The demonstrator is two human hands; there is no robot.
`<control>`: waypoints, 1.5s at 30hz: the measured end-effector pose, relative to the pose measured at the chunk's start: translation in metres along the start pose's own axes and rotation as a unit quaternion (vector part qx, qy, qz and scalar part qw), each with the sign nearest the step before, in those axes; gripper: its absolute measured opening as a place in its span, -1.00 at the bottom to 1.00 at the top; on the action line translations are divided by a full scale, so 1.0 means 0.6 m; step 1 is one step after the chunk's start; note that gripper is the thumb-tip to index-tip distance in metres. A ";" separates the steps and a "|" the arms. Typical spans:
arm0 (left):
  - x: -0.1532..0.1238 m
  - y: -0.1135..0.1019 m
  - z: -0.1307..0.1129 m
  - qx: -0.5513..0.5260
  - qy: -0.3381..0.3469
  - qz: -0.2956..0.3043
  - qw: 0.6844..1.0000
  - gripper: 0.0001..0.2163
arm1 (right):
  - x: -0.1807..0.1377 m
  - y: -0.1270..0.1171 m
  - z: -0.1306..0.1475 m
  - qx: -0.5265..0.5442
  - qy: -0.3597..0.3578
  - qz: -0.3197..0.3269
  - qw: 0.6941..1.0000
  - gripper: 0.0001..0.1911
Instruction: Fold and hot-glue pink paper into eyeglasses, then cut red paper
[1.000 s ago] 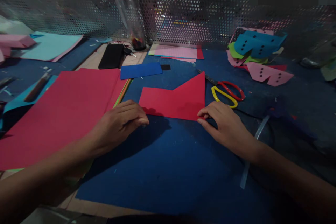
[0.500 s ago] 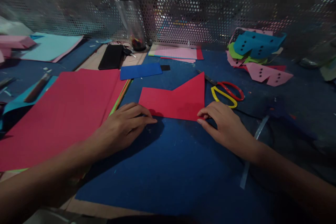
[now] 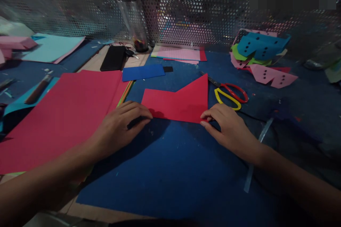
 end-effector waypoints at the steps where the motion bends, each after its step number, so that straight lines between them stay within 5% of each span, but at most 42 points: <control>1: 0.002 0.000 0.003 -0.001 -0.012 -0.005 1.000 -0.89 | 0.000 0.000 0.000 0.000 -0.001 0.000 1.000 -0.92; 16: 0.040 0.020 -0.021 0.050 -0.004 0.021 0.999 -0.85 | 0.002 -0.004 0.006 0.003 0.006 0.011 1.000 -0.92; 26: 0.069 0.039 -0.021 0.050 0.011 0.026 0.998 -0.86 | 0.028 -0.046 0.050 0.026 -0.012 -0.020 0.999 -0.92; 36: 0.070 0.048 -0.021 0.043 0.004 0.010 0.999 -0.89 | 0.096 0.047 0.082 -0.002 0.027 0.046 0.999 -0.97; 45: 0.069 0.053 -0.020 0.057 -0.027 0.014 0.998 -0.84 | 0.108 0.061 0.085 -0.023 0.070 0.032 0.997 -0.94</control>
Point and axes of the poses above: each hand's wrist, its own x-axis towards the middle knuckle, its own y-axis out of the palm, z = x × y, the point moved 4 cm from there along x, towards the middle knuckle, and after that the axes turned 5 degrees about -y, right-handed, at the moved point
